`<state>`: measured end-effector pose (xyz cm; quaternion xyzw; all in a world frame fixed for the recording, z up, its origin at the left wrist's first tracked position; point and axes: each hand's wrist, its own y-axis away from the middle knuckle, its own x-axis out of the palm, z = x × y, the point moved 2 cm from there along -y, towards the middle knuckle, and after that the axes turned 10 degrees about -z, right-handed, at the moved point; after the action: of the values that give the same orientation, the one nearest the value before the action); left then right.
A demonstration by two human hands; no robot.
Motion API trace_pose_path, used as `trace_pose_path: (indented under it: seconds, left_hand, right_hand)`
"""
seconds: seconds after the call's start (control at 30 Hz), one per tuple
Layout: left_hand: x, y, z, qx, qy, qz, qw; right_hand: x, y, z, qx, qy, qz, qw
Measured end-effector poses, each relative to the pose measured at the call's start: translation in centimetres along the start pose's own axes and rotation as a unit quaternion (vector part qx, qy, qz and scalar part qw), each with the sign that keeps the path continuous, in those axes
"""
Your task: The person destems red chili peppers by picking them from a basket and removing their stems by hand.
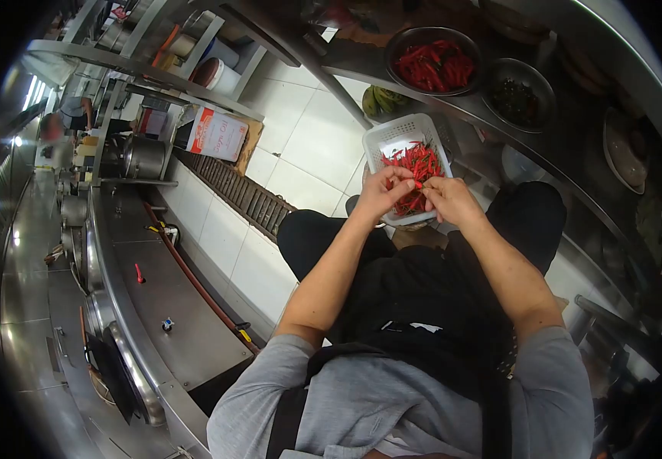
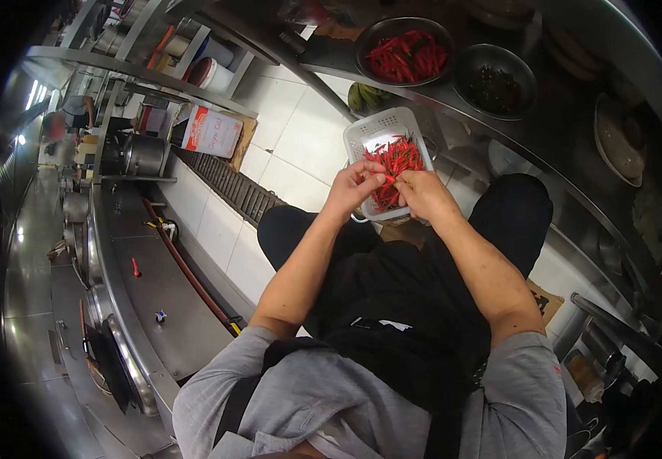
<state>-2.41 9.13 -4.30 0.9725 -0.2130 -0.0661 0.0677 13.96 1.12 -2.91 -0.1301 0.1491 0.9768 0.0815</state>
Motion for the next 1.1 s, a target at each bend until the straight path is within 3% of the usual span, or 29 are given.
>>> trace_pose_path:
  seconds: [0.03,0.1,0.13,0.2,0.33,0.4,0.53,0.6,0.73,0.8,1.03,1.1]
  left_hand:
    - [0.6,0.7,-0.9,0.000,-0.004,0.002,1.000]
    - [1.5,1.7,-1.9,-0.099,0.053,-0.013,0.994]
    - [1.6,1.6,-1.4,-0.100,0.050,-0.010,0.994]
    - [1.6,1.2,-0.4,-0.138,0.218,-0.040,0.965]
    - [1.9,0.6,-0.1,-0.160,0.249,-0.018,0.955]
    - [2.1,0.2,-0.6,-0.173,0.243,-0.005,0.954]
    - [2.3,0.0,-1.3,-0.209,0.212,-0.007,0.955]
    - [2.1,-0.4,-1.3,-0.166,0.151,-0.048,0.973]
    - [2.4,-0.5,-0.4,-0.100,0.070,-0.104,0.987]
    - [2.5,-0.6,0.3,0.006,-0.042,-0.123,0.991]
    - [3.0,0.5,1.1,0.021,-0.041,-0.150,0.988]
    - [2.6,0.5,0.8,0.038,-0.035,-0.152,0.987]
  right_hand:
    - [-0.1,0.0,-0.1,0.000,-0.004,-0.002,1.000]
    - [-0.2,0.0,-0.2,0.001,-0.011,-0.001,1.000]
    - [-0.3,0.1,-0.2,0.002,-0.015,-0.003,1.000]
    - [-0.6,0.4,0.3,-0.012,-0.004,0.009,1.000]
    - [-1.2,1.3,0.9,-0.027,-0.003,0.004,1.000]
    - [-1.2,1.5,0.9,-0.232,0.069,-0.074,0.967]
    - [-1.0,2.0,1.0,-0.294,0.045,-0.074,0.952]
    - [-1.3,2.0,1.0,-0.227,0.028,-0.087,0.970]
    - [-2.0,1.6,1.1,-0.193,-0.008,-0.155,0.969]
    - [-1.8,1.4,0.9,-0.222,-0.003,-0.154,0.963]
    - [-1.5,1.0,0.6,-0.265,0.117,-0.165,0.943]
    - [-1.7,0.8,0.2,-0.219,0.050,-0.147,0.963]
